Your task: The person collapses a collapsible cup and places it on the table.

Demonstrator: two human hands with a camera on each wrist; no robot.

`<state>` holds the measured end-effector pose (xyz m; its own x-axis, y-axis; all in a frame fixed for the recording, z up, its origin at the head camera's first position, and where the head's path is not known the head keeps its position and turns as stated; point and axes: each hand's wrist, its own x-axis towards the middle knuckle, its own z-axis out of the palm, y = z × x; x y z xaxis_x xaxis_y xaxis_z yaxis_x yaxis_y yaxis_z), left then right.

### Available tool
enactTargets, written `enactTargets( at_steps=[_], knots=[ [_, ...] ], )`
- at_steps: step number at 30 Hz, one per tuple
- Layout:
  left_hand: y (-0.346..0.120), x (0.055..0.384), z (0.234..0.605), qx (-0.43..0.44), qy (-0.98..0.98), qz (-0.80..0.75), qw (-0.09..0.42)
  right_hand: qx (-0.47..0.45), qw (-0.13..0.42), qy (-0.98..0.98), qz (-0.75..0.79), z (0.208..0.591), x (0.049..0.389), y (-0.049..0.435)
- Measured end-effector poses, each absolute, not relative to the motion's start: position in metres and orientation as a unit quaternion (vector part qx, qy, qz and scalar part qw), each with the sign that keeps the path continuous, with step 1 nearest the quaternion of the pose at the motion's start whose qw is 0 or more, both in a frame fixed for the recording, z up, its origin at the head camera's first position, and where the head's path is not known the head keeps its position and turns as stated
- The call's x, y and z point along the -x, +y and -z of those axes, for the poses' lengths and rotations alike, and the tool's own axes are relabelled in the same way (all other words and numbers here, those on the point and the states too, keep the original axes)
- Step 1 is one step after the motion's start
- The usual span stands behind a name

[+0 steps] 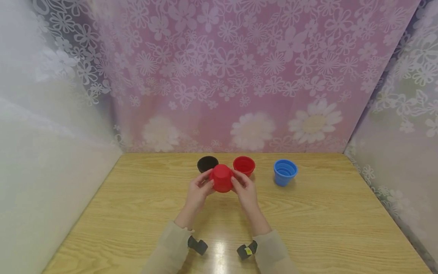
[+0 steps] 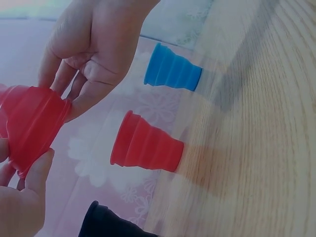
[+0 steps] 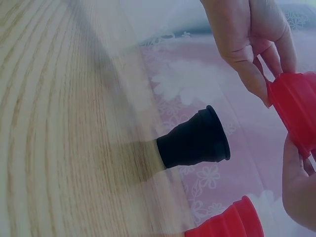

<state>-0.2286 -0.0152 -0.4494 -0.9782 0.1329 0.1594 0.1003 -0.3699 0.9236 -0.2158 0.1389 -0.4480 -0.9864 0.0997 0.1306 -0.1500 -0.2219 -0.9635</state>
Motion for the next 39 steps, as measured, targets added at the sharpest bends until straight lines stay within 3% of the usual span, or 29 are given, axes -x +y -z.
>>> enactTargets(
  at_steps=[12, 25, 39],
  knots=[
    [-0.015, 0.229, 0.448, -0.098, 0.526, -0.845, 0.002, -0.081, 0.069, -0.582, -0.807, 0.456, 0.211, 0.134],
    [-0.015, 0.226, 0.446, -0.115, 0.528, -0.841, 0.006, -0.093, 0.063, -0.579, -0.807, 0.457, 0.210, 0.134],
    [-0.016, 0.228, 0.446, -0.074, 0.527, -0.847, -0.002, -0.073, 0.066, -0.555, -0.826, 0.457, 0.212, 0.141]
  ],
)
